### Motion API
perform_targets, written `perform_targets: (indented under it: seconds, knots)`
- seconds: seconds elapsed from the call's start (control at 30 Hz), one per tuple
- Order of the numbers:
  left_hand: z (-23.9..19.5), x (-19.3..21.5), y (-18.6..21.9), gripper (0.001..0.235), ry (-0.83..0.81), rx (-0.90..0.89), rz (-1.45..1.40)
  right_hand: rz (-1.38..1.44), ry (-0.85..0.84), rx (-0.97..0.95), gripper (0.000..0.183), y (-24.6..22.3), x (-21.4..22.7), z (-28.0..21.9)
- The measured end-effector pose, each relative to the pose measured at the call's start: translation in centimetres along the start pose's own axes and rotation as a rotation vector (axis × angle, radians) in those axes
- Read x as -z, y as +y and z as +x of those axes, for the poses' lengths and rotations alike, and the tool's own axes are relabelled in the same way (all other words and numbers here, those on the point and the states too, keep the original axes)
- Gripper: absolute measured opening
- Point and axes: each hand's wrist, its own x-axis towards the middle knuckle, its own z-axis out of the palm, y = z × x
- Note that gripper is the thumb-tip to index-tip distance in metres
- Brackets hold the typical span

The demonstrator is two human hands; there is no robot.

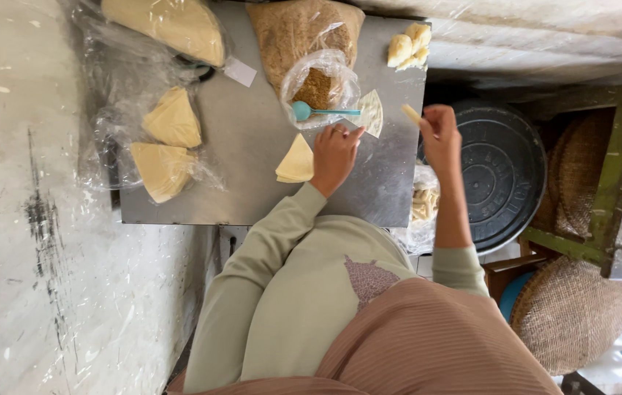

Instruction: The person folds triangular pastry sheets, scoops a grainy filling with a blue spoon, and seals the edges to form samosas. The person places the finished samosas into a plastic bag on the table.

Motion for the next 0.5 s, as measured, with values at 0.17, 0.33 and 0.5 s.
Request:
perform_targets:
  seconds: [0.17,0.33,0.5]
  knots:
    - [-3.5,4.9,-2.4,0.023,0.072,0.036,-0.152,-0.252,-0.253,-0.172,0.017,3.2,9.3,-6.6]
    - [-7.4,8.8,-6.0,0.025,0.164,0.219,-0.104,-0.612,-0.484,-0.468,0.028,4.6,9.7,-10.3]
    - [-10.5,9.2,-7.9,0.040,0.118,0.381,-0.359,-0.334,-0.198,-0.172,0.022,0.6,4.7,-9.6]
